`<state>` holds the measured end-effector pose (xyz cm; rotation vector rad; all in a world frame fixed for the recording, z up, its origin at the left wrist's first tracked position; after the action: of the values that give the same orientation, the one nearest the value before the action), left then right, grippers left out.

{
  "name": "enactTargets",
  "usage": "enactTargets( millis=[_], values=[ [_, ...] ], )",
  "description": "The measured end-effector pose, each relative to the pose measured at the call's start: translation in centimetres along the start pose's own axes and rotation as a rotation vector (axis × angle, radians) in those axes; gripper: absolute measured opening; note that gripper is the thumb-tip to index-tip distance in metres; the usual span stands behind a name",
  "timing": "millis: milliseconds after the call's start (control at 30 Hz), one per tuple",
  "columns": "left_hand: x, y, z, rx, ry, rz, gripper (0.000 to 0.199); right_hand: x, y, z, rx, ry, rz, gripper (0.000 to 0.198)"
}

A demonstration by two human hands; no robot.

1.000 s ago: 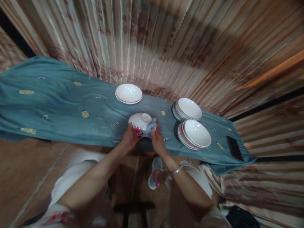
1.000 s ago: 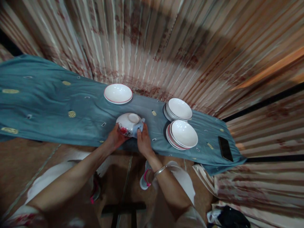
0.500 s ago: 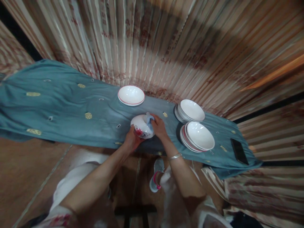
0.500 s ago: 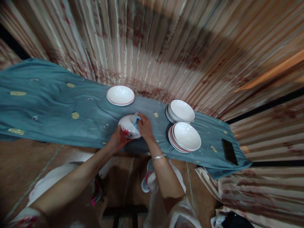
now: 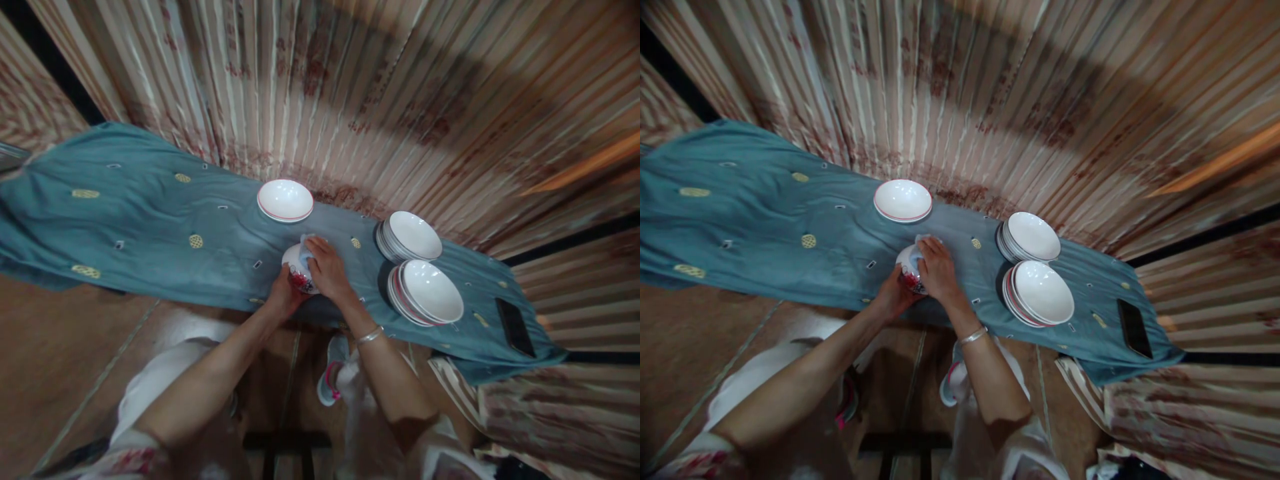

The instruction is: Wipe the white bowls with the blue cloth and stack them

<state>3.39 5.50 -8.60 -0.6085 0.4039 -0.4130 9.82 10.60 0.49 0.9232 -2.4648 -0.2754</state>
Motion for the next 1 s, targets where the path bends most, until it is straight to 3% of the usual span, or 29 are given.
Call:
enactTargets(
  millis=[333,633,1000],
  values=[
    [0.1,-0.4,0.2,-0.024,-0.006,-0.019,0.042,2.6,-2.9,-0.9,0.007,0.013,-0.046,0.05],
    [-0.1,0.2,0.1,-0.065,0.008,0.031,0.044,1.9,-4.2,-3.2,-0.005,-0.162,0.044,0.039],
    [0.1,-0.3,0.8,-0.001,0.025,-0.008,0.045,0.2,-3.3,-1.8,-0.056,-0.136,0.055,0.046]
  ],
)
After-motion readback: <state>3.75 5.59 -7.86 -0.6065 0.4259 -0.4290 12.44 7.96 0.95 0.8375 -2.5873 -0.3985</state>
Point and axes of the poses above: each hand's wrist, its own y-axis towards the middle knuckle, its own z-axis out of the palm, x = y × z, the point moved 8 cm from there along y, towards the middle knuckle, and after that the axes turned 8 degrees about -z, right-handed, at the moved point
